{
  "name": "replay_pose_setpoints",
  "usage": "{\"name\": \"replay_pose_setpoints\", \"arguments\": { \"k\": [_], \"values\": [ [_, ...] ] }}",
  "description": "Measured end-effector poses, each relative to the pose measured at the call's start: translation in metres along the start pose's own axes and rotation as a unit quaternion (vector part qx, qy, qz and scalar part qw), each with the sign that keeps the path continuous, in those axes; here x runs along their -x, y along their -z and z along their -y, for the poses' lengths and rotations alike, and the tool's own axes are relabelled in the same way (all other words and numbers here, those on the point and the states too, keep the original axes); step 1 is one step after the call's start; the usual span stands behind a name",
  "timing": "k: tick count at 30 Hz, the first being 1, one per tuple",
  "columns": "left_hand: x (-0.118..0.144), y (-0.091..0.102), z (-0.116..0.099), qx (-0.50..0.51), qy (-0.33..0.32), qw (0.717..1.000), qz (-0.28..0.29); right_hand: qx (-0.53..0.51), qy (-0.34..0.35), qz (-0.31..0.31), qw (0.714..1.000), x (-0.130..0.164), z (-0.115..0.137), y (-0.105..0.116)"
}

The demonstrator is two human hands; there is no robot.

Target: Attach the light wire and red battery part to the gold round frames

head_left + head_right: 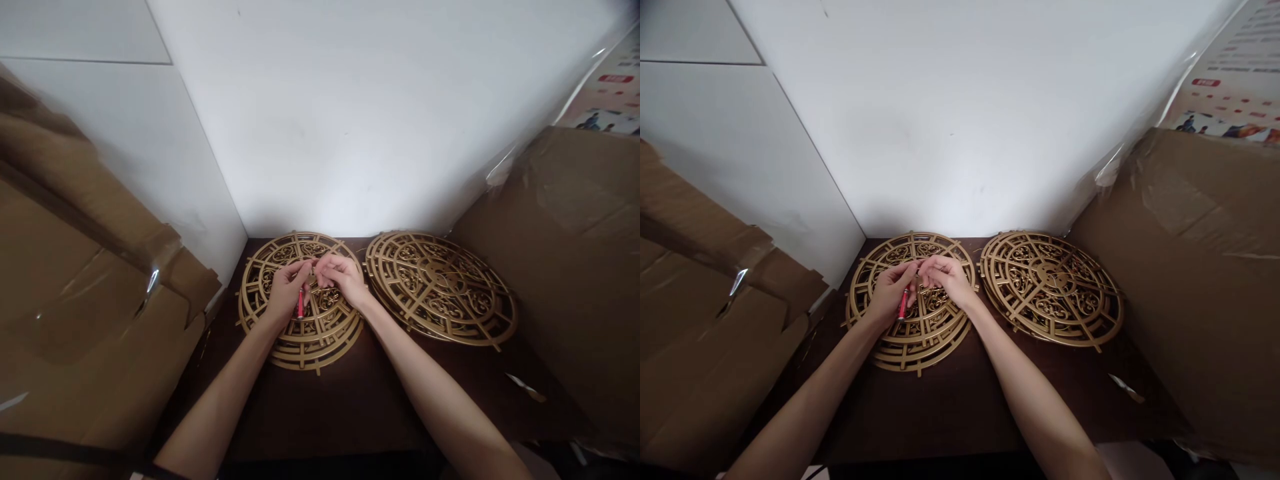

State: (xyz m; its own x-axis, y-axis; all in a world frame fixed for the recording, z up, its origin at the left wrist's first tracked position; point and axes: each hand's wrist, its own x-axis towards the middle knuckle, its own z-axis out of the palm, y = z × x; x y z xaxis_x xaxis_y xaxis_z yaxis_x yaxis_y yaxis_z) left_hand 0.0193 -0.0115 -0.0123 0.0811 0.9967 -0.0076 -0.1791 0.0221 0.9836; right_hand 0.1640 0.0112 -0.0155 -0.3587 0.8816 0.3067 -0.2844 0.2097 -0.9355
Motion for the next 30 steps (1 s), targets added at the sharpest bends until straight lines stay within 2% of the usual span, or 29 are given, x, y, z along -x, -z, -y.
{"name": "replay_pose_setpoints", "arguments": {
  "k": [6,12,17,22,27,30],
  "values": [
    [0.0019,-0.0014,-0.0017,-0.001,-0.011,1.000,0.009,0.047,-0.025,0.076,0.996,0.0023,0.0074,-0.0020],
    [0.0029,-0.0026,-0.0046,-0.017,-0.014,1.000,0.008,0.168,-0.032,0.157,0.973,0.0033,0.0066,-0.0053],
    [0.0009,0.0032,-0.0040,-0.046,0.009,0.997,0.064,0.282,0.000,0.151,0.947,0.0047,0.0002,-0.0031],
    [0.0009,0.0044,-0.0023,-0.063,0.006,0.995,0.074,0.398,0.033,0.148,0.905,0.0057,0.0008,-0.0053],
    [0.0013,0.0034,-0.0022,-0.067,-0.022,0.995,0.075,0.426,0.083,0.149,0.889,0.0058,0.0000,-0.0071],
    [0.0016,0.0033,-0.0038,-0.079,-0.050,0.993,0.078,0.446,0.089,0.152,0.878,0.0058,-0.0010,-0.0073]
  ]
}}
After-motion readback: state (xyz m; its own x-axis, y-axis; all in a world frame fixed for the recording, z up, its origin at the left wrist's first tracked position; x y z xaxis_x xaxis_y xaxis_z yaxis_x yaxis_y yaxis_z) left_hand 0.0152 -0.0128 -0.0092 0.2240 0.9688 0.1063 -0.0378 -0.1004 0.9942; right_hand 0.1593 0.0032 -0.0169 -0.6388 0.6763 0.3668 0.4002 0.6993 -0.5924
